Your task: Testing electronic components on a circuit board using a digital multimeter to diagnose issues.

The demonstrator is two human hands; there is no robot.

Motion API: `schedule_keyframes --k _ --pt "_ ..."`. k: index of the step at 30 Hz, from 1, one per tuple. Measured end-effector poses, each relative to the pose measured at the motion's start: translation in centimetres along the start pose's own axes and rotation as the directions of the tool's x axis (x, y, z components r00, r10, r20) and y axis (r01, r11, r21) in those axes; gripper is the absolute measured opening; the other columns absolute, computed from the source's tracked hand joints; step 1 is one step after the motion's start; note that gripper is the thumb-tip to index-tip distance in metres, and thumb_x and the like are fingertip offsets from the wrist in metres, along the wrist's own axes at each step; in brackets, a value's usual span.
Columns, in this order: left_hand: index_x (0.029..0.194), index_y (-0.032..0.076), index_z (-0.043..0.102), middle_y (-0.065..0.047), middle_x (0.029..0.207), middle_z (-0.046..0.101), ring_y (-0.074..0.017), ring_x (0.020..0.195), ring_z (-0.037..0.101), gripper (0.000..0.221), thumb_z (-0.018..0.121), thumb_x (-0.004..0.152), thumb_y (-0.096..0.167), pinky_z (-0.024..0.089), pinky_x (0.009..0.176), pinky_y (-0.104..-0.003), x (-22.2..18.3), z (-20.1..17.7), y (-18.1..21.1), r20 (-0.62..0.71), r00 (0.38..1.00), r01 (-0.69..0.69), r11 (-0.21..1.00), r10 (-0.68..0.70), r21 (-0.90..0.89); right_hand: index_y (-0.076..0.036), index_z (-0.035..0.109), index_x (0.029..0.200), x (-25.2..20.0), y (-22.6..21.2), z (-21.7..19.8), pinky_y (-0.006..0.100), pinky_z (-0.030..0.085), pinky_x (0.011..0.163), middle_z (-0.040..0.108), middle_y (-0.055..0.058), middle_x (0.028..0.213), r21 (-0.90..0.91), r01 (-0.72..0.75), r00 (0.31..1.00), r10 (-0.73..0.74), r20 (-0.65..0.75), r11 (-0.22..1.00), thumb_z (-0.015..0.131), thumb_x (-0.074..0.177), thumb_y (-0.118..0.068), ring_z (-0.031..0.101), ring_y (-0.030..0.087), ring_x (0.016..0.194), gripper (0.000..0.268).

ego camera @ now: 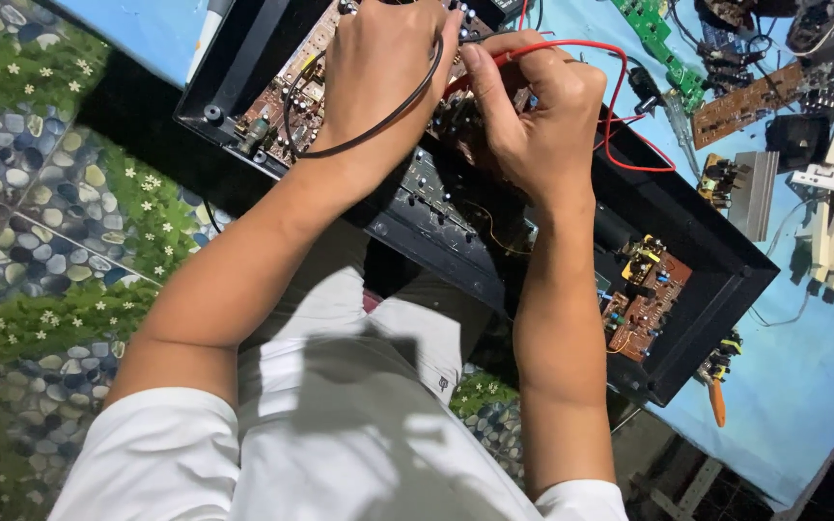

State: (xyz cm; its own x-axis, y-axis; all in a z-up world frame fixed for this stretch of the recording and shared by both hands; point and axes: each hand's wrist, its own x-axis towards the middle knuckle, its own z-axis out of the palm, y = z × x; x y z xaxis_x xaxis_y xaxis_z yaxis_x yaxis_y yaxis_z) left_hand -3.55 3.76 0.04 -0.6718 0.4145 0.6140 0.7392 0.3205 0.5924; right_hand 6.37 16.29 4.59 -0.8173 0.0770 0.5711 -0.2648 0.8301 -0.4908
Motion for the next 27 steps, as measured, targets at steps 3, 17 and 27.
schedule_keyframes --k 3,17,27 --pt "0.071 0.003 0.071 -0.013 0.055 0.062 -0.0302 0.04 0.056 0.026 0.07 0.095 0.013 0.047 0.042 -0.042 -0.1 -0.1 0.1 -0.011 1.0 -0.003 1.0 0.003 -0.031 0.016 0.073 0.092 -0.1 -0.1 0.0 0.029 0.033 0.049 0.069 0.014 0.075 0.013 -0.009 1.0 0.009 0.002 1.0 0.076 0.098 0.009 0.042 0.015 0.052 0.009" --pt "0.074 -0.001 0.073 -0.016 0.058 0.065 -0.032 0.041 0.061 0.026 0.066 0.094 0.014 0.049 0.04 -0.044 -0.1 1.5 -0.3 -0.005 0.998 0.061 0.998 -0.062 -0.029 0.015 0.073 0.093 -0.3 -0.1 0.1 0.025 0.038 0.052 0.07 0.013 0.075 -0.052 -0.036 0.999 0.036 0.006 0.998 0.074 0.099 0.009 0.05 0.014 0.056 0.009" --pt "0.084 -0.002 0.079 -0.017 0.065 0.073 -0.0279 0.048 0.069 0.012 0.07 0.084 0.007 0.052 0.038 -0.037 0.0 2.6 -0.4 0.075 0.987 0.151 0.983 -0.143 -0.105 0.014 0.073 0.09 -0.2 -0.3 0.4 0.024 0.037 0.051 0.068 0.011 0.073 -0.095 -0.066 0.998 0.067 0.014 0.993 0.075 0.098 0.005 0.048 0.013 0.055 0.012"
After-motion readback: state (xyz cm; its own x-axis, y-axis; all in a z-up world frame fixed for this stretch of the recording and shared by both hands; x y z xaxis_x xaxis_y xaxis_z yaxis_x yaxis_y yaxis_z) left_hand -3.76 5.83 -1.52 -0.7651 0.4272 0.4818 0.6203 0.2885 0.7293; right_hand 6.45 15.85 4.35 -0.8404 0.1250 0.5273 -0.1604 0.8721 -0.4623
